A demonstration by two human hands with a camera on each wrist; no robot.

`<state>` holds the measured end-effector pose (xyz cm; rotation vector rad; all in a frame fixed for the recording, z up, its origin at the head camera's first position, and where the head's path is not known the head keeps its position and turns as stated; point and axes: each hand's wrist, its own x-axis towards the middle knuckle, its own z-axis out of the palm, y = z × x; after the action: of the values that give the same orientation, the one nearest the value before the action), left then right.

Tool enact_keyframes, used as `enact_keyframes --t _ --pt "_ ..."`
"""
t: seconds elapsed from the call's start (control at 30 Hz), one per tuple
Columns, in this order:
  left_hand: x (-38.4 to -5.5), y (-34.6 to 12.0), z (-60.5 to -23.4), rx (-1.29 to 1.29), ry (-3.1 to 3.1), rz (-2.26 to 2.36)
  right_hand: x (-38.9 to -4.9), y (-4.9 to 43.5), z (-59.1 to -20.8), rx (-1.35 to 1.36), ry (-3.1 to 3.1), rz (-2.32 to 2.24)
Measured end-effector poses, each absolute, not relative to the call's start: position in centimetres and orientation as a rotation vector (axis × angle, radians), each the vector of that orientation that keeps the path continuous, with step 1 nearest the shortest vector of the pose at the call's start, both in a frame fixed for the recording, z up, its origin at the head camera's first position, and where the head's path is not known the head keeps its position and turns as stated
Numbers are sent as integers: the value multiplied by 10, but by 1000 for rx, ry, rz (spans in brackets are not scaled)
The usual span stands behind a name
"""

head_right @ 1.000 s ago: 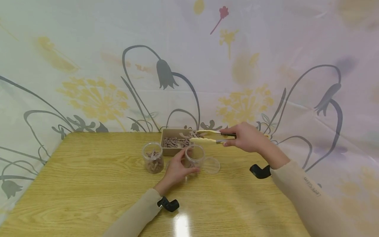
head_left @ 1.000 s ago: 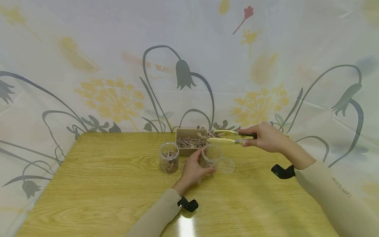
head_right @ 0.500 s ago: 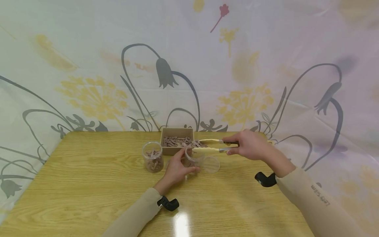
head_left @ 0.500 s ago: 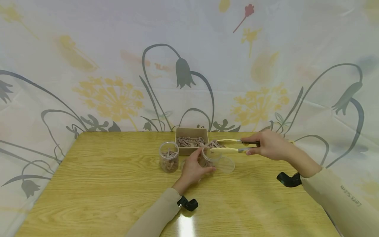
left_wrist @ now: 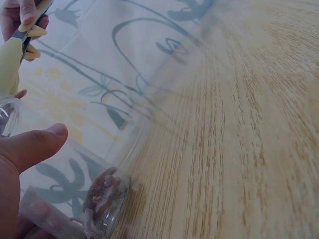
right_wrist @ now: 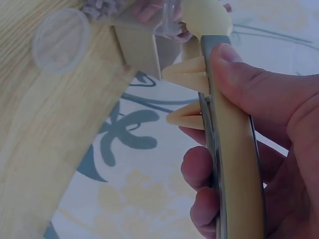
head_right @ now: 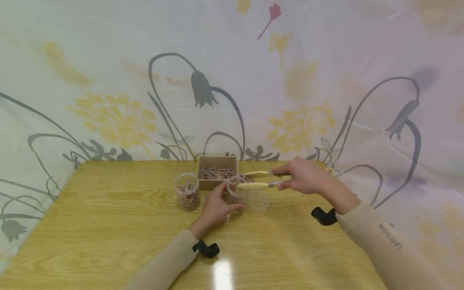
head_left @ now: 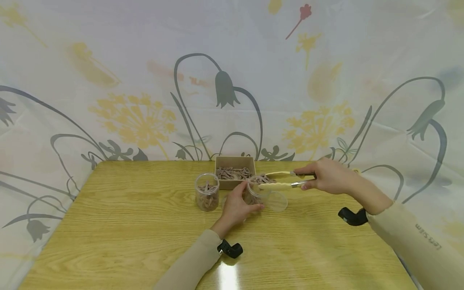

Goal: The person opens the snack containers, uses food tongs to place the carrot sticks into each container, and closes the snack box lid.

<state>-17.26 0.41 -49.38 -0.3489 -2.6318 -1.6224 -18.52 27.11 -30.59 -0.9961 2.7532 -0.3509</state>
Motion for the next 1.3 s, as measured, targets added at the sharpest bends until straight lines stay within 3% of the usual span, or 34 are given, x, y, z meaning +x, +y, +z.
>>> enact_keyframes --t 0.77,1.3 --pt "-173 2 -492 -347 -2631 -1586 -195 262 -290 -958 2749 -219" --pt "-172 2 -493 -333 -2649 -1575 -224 265 -324 -884 2861 -416"
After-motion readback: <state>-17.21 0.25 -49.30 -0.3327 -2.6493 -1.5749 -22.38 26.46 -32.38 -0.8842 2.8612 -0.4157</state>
